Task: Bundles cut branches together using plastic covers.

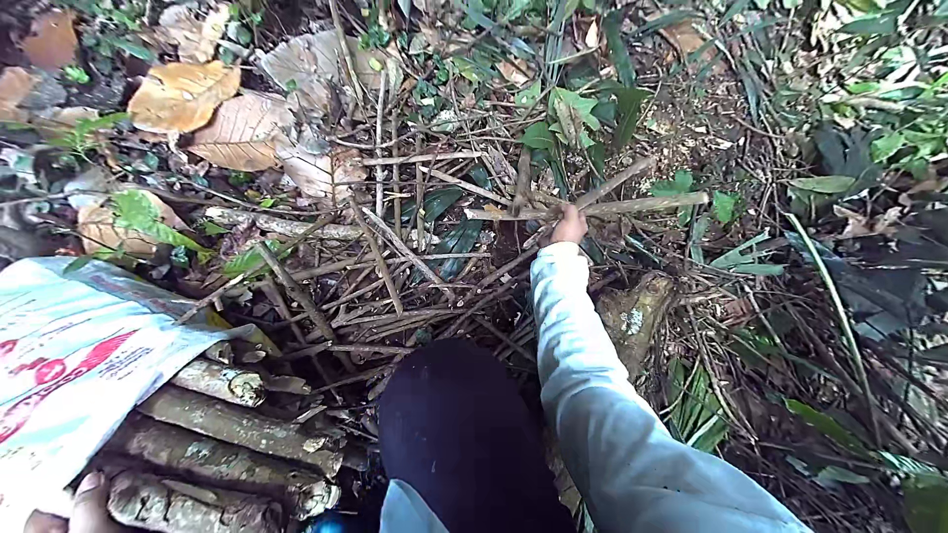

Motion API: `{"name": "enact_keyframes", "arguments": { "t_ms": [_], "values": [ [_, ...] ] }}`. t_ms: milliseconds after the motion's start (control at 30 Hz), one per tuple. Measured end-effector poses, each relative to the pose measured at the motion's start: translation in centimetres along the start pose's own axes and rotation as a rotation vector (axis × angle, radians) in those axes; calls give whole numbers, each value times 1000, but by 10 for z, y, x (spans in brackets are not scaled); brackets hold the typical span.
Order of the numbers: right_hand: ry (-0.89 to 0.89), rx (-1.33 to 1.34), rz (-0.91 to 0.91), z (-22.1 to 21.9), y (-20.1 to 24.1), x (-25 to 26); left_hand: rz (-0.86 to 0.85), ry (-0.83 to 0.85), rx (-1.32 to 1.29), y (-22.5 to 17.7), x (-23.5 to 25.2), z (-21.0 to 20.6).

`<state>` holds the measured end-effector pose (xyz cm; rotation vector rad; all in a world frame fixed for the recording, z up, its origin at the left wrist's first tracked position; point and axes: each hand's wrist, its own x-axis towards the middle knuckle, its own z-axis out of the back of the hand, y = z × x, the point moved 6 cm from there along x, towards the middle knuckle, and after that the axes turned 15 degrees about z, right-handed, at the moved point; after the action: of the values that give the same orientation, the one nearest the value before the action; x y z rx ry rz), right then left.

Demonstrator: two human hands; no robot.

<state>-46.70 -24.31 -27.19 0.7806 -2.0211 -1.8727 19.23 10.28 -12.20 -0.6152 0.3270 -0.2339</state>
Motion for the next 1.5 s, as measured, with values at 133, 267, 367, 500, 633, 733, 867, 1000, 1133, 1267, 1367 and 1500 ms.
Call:
{"name": "enact_keyframes", "arguments": {
  "t_ms": [133,267,367,500,633,733,867,1000,1133,1267,1367,1500],
  "values": [
    [333,38,252,-12,101,-36,117,87,162,-52,-46,4],
    [750,43,454,-16,219,-84,123,160,255,-45,-38,14],
    [1102,-1,548,-5,298,-126,139,127,416,-51,-44,25],
    [1500,-200,691,23,360,-214,-206,89,149,-81,-112,35],
    [1868,-291,791,58,348,-329,-456,637,-320,-115,-225,30],
    [2091,-342,601,90,309,-384,-623,614,-322,-121,-242,47],
    [2153,-434,553,136,288,-388,-366,445,340,-85,-157,69],
    [2172,-576,654,165,315,-375,-14,339,553,-36,-71,77],
    [2221,-615,661,182,339,-375,63,303,356,-9,-35,67],
    [2255,-682,710,181,347,-381,108,175,-257,-20,-6,96],
    [2301,-737,753,177,361,-383,29,279,-95,-22,-17,101],
    [2368,-795,752,180,373,-389,12,391,290,-7,-27,56]
  ]
}}
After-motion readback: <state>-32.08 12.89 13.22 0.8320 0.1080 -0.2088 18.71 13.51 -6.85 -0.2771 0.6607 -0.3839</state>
